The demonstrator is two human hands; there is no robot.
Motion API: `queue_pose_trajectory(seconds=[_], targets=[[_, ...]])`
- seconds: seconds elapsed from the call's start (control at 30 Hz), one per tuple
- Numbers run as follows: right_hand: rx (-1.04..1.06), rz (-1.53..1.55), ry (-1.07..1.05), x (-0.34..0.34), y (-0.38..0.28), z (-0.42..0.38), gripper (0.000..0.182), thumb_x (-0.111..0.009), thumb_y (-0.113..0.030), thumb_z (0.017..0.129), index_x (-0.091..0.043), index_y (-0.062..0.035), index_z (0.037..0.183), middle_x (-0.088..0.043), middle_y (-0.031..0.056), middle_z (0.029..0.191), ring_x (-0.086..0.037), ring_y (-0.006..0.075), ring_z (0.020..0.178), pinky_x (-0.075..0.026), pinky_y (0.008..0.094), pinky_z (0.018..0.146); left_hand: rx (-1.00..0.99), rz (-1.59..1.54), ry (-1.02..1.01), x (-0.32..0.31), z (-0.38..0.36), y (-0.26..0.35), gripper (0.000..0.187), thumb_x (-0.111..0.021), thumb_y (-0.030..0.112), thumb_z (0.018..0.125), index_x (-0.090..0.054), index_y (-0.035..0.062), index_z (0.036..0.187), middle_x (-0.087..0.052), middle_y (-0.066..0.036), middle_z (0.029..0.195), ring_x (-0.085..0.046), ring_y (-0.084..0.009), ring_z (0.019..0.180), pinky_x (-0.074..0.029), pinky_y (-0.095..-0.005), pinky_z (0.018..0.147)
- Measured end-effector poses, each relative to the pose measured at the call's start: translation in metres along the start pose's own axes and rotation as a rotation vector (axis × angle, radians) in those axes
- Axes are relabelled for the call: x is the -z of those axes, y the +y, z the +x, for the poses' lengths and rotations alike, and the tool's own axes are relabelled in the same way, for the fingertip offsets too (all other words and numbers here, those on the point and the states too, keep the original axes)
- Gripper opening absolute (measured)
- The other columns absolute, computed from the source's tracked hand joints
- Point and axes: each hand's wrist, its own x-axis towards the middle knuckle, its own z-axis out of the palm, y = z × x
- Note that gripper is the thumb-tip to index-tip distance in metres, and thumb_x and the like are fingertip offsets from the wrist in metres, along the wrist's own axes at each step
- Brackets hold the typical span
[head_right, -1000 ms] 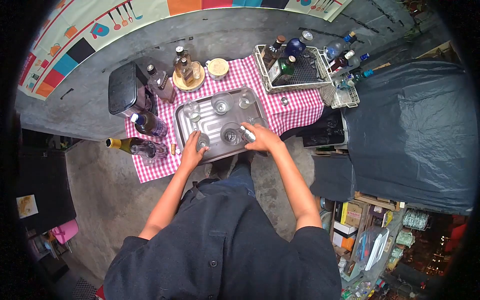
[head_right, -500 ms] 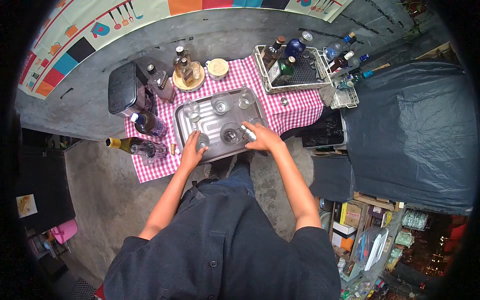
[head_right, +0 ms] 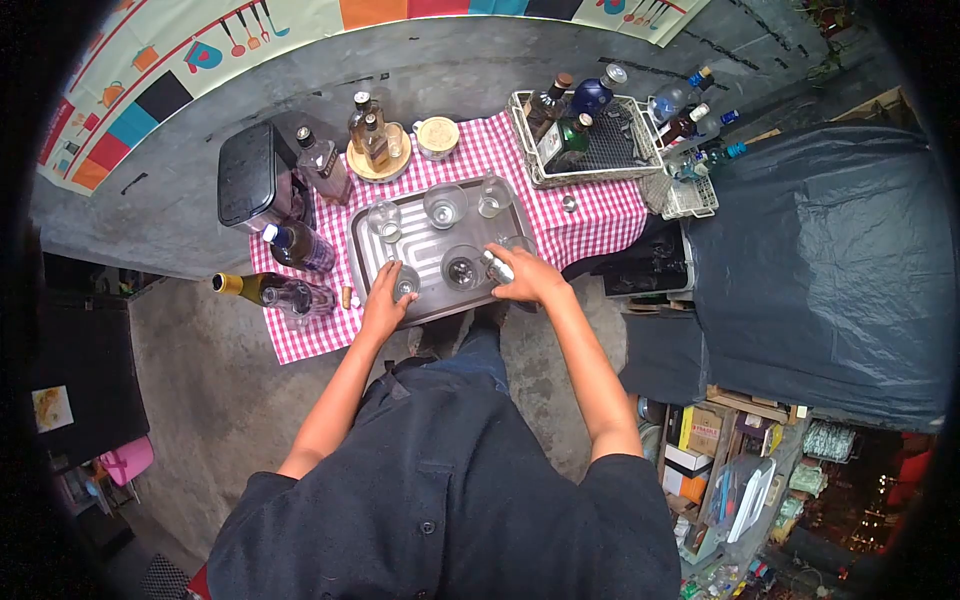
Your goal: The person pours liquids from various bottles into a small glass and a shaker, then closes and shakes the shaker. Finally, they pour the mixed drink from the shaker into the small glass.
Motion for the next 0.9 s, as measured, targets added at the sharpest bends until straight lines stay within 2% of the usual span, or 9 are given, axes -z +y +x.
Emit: queue_pose_trajectory(seconds=[0.9], targets=[[-0.012,-0.036,-0.041,-0.0039,0.0025,-0.0009,0.090,-0.079,-0.030,0.071,-0.035,-0.0221,0.149,-0.059,0.0249,0.113,-0.060,0.0419,0.107,-0.049,0.0454,0.092,-0.010,0.001,0.018,-0.0019,-0.0001,-0.0019,0.071,-0.078,0.015,0.078,-0.045,-0.0001,0.140,-0.043,-0.023,0.144,-0.045,-0.0395,0.132,-0.040,-0.0416,0.107]])
